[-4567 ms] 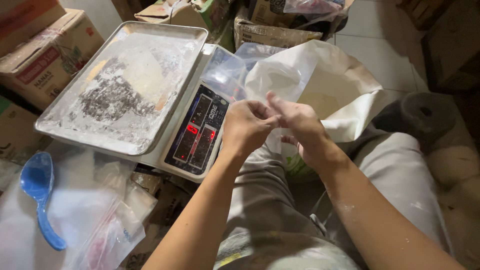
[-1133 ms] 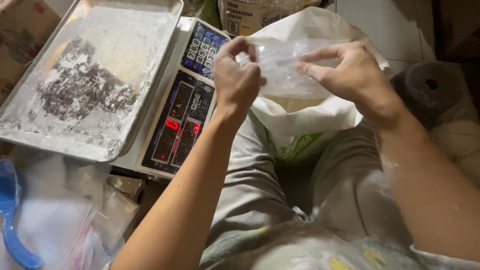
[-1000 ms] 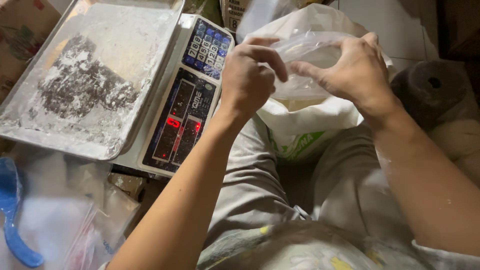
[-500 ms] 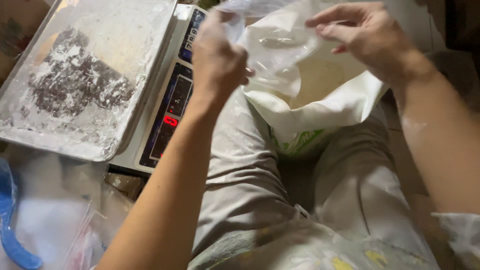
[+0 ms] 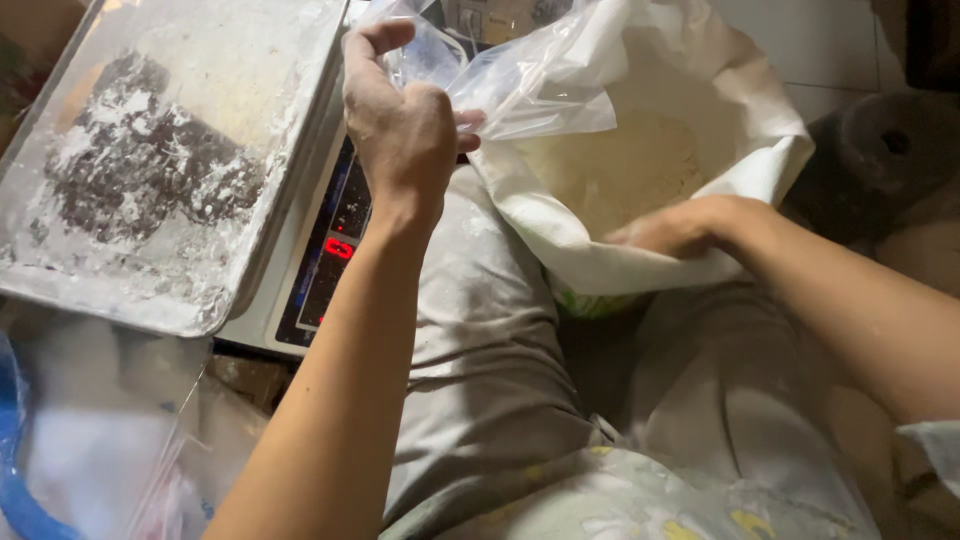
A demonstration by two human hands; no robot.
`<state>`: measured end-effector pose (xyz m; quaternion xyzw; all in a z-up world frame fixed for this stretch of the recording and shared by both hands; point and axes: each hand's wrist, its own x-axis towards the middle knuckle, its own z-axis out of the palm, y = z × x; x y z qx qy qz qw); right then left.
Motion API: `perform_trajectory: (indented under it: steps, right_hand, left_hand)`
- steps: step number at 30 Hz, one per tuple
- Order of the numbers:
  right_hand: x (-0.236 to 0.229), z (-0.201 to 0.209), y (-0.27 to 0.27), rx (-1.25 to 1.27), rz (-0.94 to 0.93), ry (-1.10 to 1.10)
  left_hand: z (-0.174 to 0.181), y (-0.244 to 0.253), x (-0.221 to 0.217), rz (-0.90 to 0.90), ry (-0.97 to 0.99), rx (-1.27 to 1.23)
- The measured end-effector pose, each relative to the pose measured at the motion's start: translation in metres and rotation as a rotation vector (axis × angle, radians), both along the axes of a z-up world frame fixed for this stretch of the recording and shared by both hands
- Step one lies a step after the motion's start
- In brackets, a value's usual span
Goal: The person scoops flour from a large sack into a plastic bag placed on a digital scale, adjusts the amount with a blue scoop, and ties the bag closed. The process is repeated for multiple bags.
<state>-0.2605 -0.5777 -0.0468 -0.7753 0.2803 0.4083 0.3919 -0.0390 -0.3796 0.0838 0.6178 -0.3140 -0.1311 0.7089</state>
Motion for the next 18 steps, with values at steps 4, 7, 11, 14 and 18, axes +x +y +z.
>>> perform_trajectory:
  steps: [4, 7, 11, 14, 18]
  right_hand:
    - [-0.024, 0.017, 0.024, -0.02, 0.063, 0.175]
    - [-0.028, 0.034, 0.046, -0.058, 0.112, 0.248]
    - [-0.005, 0.031, 0.043, -0.112, 0.073, 0.262]
    - [0.018, 0.005, 0.004, -0.155, -0.065, 0.173]
    - [0.035, -0.041, -0.055, -0.088, -0.45, -0.077]
  left_hand:
    - [-0.001, -0.003, -0.001, 0.022, 0.083, 0.002]
    - [-0.003, -0.005, -0.001, 0.038, 0.071, 0.001]
    - [-0.008, -0.006, -0.004, 0.04, 0.085, -0.02]
    - [-0.013, -0.01, -0.007, 0.031, 0.092, -0.046]
    - [-0.016, -0.015, -0.012, 0.014, 0.093, -0.06]
